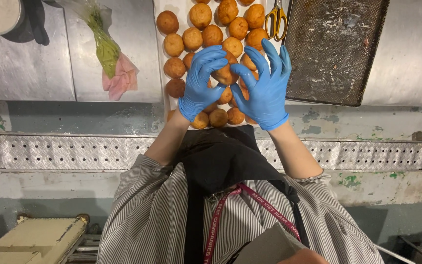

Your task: Cutting slits into fried dough balls for filling using a pair of scissors.

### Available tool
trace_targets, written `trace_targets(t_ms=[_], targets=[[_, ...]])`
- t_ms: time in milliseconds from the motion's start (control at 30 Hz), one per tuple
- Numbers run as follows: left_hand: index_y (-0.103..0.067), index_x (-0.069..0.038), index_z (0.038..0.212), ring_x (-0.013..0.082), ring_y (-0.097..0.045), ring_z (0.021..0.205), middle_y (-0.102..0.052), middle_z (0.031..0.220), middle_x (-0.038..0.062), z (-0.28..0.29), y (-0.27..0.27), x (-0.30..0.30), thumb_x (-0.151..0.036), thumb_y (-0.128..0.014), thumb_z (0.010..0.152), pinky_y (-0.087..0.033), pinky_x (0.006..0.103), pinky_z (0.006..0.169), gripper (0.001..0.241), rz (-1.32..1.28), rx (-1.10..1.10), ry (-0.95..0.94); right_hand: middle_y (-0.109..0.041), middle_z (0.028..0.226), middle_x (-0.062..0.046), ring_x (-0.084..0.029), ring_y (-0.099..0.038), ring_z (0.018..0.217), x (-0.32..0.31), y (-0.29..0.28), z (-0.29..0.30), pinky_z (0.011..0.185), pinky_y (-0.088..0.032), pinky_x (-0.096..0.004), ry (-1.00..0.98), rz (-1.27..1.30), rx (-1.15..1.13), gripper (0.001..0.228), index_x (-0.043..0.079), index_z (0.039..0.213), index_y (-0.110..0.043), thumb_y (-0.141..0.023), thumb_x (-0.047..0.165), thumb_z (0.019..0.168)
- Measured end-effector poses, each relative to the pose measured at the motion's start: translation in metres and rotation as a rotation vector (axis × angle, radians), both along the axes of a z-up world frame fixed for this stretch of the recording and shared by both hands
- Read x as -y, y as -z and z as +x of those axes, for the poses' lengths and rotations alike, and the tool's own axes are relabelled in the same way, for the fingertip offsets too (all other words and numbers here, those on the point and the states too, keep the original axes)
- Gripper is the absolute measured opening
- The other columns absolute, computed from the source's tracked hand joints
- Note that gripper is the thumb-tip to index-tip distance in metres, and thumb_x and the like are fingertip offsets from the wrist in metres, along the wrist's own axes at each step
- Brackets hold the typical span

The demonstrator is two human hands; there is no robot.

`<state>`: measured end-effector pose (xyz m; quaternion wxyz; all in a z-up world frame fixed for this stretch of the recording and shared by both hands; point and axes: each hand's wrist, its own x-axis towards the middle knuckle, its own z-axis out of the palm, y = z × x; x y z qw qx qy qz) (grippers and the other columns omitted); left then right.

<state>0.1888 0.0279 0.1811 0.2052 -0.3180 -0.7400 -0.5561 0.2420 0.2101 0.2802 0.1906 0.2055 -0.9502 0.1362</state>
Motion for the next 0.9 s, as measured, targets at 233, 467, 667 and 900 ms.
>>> trace_targets(t_ms=[233,467,667,900], targets=[[-0.05,-0.014,0.143,0.0348,-0.044,0.149,-0.041,0.157,0.012,0.001,-0.007,-0.004,0.002,-0.081,0.082,-0.045,0.0432,0.125,0.07,-0.051,0.159,-0.048,-0.051,0.149,-0.013,-0.042,-0.034,0.151,-0.005,0.011,-0.017,0.125,-0.022,-0.063,0.011,0.02,0.031,0.038,0.02,0.126,-0.068,-0.083,0.022,0.091],[-0.05,-0.01,0.148,0.0302,-0.048,0.144,-0.045,0.15,0.01,-0.002,-0.018,-0.001,-0.006,-0.084,0.08,-0.046,0.0412,0.122,0.076,0.008,0.404,0.153,-0.052,0.146,-0.01,-0.041,-0.035,0.15,-0.008,0.03,-0.022,0.124,-0.023,-0.064,-0.026,-0.053,0.069,0.037,0.02,0.113,-0.07,-0.091,0.04,0.09],[-0.06,-0.015,0.135,0.0275,-0.055,0.139,-0.054,0.145,0.007,-0.004,-0.009,0.004,-0.002,-0.083,0.081,-0.05,0.0387,0.118,0.06,-0.035,0.322,0.128,-0.05,0.151,-0.011,-0.041,-0.032,0.152,-0.009,0.03,-0.026,0.126,-0.02,-0.064,-0.076,-0.015,0.062,0.039,0.023,0.115,-0.072,-0.091,0.042,0.087],[-0.059,-0.013,0.126,0.0276,-0.057,0.132,-0.054,0.14,0.006,-0.004,0.009,-0.005,0.0,-0.085,0.083,-0.054,0.0367,0.112,0.052,-0.041,0.198,0.022,-0.046,0.155,-0.01,-0.043,-0.028,0.155,-0.009,0.024,-0.027,0.127,-0.017,-0.066,0.016,0.071,0.049,0.037,0.021,0.114,-0.072,-0.092,0.042,0.09]])
